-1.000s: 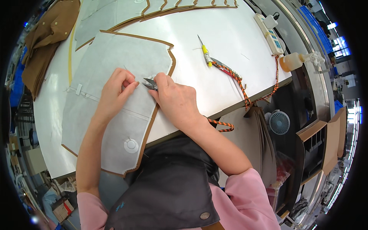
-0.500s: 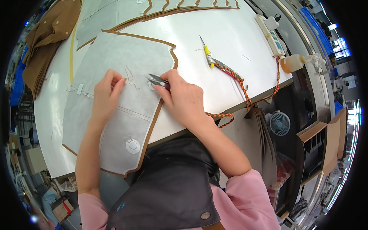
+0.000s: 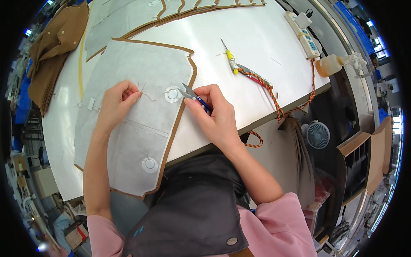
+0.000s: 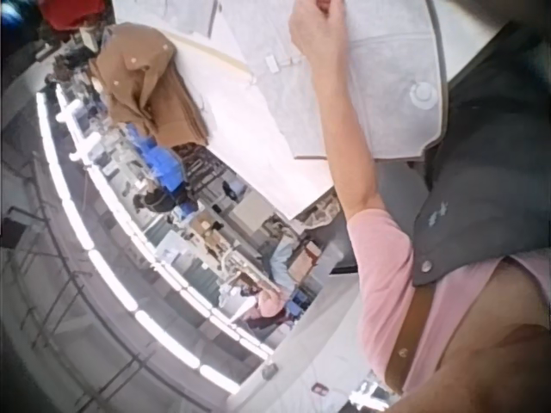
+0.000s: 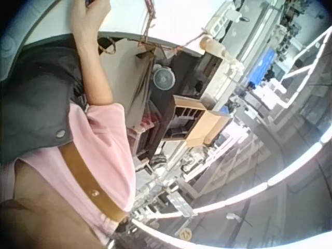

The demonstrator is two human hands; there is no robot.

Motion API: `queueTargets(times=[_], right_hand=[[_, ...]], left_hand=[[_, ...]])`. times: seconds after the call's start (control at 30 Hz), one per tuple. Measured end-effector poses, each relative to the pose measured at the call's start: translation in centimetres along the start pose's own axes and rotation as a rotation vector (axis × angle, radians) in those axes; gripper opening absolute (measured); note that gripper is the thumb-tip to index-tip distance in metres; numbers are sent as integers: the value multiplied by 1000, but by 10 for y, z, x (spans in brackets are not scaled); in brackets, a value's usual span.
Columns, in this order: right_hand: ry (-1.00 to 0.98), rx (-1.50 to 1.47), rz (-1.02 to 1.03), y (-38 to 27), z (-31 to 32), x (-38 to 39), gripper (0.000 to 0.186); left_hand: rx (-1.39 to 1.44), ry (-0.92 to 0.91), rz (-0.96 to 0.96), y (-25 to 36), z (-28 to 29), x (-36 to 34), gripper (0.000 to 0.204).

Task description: The person trims excess threads from leather components using thread snips.

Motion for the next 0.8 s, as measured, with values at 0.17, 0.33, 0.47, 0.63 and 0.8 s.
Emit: queueTargets(times=[0.17,0.33,0.47,0.63,0.8], right_hand=[[41,-101,0,7,6,-1,22],[0,-135,-53,3,5,1,19],[-6,-142,-83,2,7,2,21],[66,-101,-37,0,10,2,26],[16,-59,-17,1,6,1,24]], left_hand=[[98,118,11,-33,44,31,11],[-138,348,525,-216,228,150,16],[-930,276,573,-240,270,212,34],[-437,386,68,-125,165,121,47],[-608,263,-2,-130,117,77,49]])
Point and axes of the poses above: each hand's wrist, its own x-axis away from the middle knuckle, its own z-axis out of the back of the hand, y = z × x, the point moved 8 cm from there along -x, towards the middle knuckle, and after that the axes turned 5 degrees about y, right-handed, at the moved point
